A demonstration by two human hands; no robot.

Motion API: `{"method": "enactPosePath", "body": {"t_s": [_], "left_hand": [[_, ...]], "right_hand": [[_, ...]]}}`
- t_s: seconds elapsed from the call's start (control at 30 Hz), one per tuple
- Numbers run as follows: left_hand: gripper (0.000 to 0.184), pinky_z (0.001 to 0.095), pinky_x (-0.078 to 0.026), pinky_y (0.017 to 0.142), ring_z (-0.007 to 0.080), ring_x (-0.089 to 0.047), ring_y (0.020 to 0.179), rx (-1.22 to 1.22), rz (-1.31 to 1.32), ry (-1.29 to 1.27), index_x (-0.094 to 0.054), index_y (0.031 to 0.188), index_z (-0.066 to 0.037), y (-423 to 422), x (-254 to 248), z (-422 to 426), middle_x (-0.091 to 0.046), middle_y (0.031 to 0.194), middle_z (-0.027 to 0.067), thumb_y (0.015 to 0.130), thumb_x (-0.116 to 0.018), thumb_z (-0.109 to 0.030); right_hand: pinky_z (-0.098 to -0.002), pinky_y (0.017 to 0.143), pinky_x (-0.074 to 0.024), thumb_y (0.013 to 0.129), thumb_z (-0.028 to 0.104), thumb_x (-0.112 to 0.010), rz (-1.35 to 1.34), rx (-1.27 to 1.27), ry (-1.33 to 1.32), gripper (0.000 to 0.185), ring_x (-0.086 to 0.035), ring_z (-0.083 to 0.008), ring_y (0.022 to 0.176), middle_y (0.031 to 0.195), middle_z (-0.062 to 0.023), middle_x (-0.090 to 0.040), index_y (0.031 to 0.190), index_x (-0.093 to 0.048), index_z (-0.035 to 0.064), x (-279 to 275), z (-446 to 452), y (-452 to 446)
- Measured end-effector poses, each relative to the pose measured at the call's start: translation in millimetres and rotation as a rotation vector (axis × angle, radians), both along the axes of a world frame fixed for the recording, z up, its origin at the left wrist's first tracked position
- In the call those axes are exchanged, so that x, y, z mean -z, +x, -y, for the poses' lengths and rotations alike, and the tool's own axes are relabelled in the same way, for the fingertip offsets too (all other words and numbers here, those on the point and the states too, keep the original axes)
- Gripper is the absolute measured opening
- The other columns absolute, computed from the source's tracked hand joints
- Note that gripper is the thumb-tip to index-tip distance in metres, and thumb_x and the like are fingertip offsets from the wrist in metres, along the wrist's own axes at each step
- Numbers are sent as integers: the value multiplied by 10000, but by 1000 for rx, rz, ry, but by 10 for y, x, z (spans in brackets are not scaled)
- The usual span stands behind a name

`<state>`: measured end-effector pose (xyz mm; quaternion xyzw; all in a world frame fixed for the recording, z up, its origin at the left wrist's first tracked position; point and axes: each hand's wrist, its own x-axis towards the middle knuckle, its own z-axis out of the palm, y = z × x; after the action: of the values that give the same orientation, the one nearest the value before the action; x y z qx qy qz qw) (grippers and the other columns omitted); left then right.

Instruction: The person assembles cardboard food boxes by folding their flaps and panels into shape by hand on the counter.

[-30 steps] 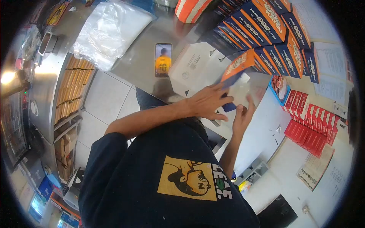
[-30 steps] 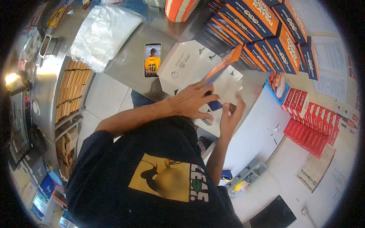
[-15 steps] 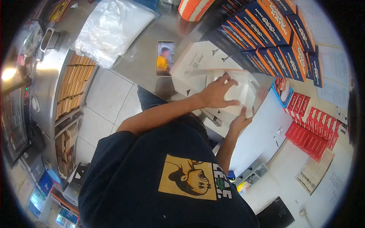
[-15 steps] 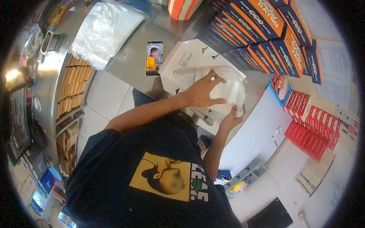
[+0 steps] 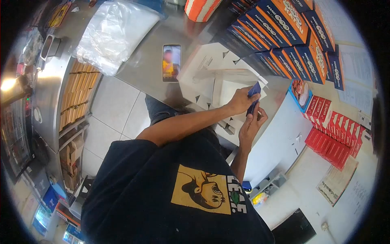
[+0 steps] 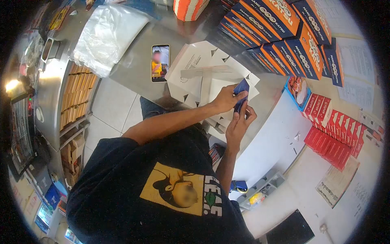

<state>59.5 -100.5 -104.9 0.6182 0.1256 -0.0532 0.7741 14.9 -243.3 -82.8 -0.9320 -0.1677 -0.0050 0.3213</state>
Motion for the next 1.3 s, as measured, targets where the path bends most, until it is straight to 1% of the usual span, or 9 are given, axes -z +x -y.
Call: {"method": "enactPosePath", "body": {"t_s": [0.47,0.53,0.67,0.73,0.77,0.9,1.03,1.1,1.3], "left_hand": [[327,520,-529,788,460,-639,893,35,92,456,-552,1067,76,-3,-354,32,-615,937,291,972,-579,-236],[327,523,-539,768,474,-644,880,137,57,501,-546,1056,82,16,-343,-57,-621,950,289,949,-603,-222],[306,475,-554,646,424,-677,788,189,304,759,-557,1082,70,-222,-224,-22,-628,963,246,865,-634,-132],[315,438,-558,632,366,-697,798,414,429,970,-562,1131,57,-314,-187,76,-622,940,211,856,-614,-87],[318,421,-559,632,326,-696,778,339,412,984,-577,1153,42,-378,-205,109,-615,934,195,860,-600,-78],[316,417,-560,635,313,-691,751,444,391,1015,-596,1160,7,-499,-42,0,-621,959,197,861,-620,-95],[247,465,-554,719,385,-688,815,411,269,893,-632,1072,-9,-539,324,-67,-639,964,195,844,-653,-103],[216,487,-548,756,416,-685,855,445,261,788,-642,1029,-7,-503,467,-67,-651,958,202,838,-662,-106],[148,523,-527,805,437,-665,930,316,161,668,-656,922,4,-455,526,42,-683,898,263,833,-657,-114]], "right_hand": [[-407,1067,-382,1081,410,-408,-32,68,66,645,-510,-338,1186,1388,-205,-421,1601,-236,70,4,-250,174],[-398,1081,-369,1049,470,-465,-497,261,724,701,-533,-315,1178,1366,-208,-527,1594,-267,75,-125,-283,206],[-405,1057,-387,1032,489,-477,-543,233,617,657,-528,-297,1236,1354,-216,-590,1488,-458,16,-398,-299,320],[-423,1009,-437,1042,410,-473,-455,312,-47,524,-591,-295,1161,1189,-217,-670,1238,-640,-46,-311,-162,563],[-406,836,-545,1035,339,-488,-482,284,-3,448,-676,-276,896,925,-180,-709,1014,-681,-64,-246,-18,683],[-308,555,-563,1015,268,-513,-600,206,-97,392,-680,-202,619,781,-123,-701,963,-711,-67,80,443,925],[-315,611,-584,1010,265,-532,-787,175,-81,375,-708,-205,671,809,-110,-706,963,-709,-62,-56,354,763],[-286,645,-561,990,281,-581,-934,279,212,340,-734,-238,703,832,-109,-717,997,-704,-36,-31,314,666],[-286,644,-538,993,290,-609,-868,226,205,334,-729,-210,700,781,-102,-715,905,-707,-17,279,151,370]]}}
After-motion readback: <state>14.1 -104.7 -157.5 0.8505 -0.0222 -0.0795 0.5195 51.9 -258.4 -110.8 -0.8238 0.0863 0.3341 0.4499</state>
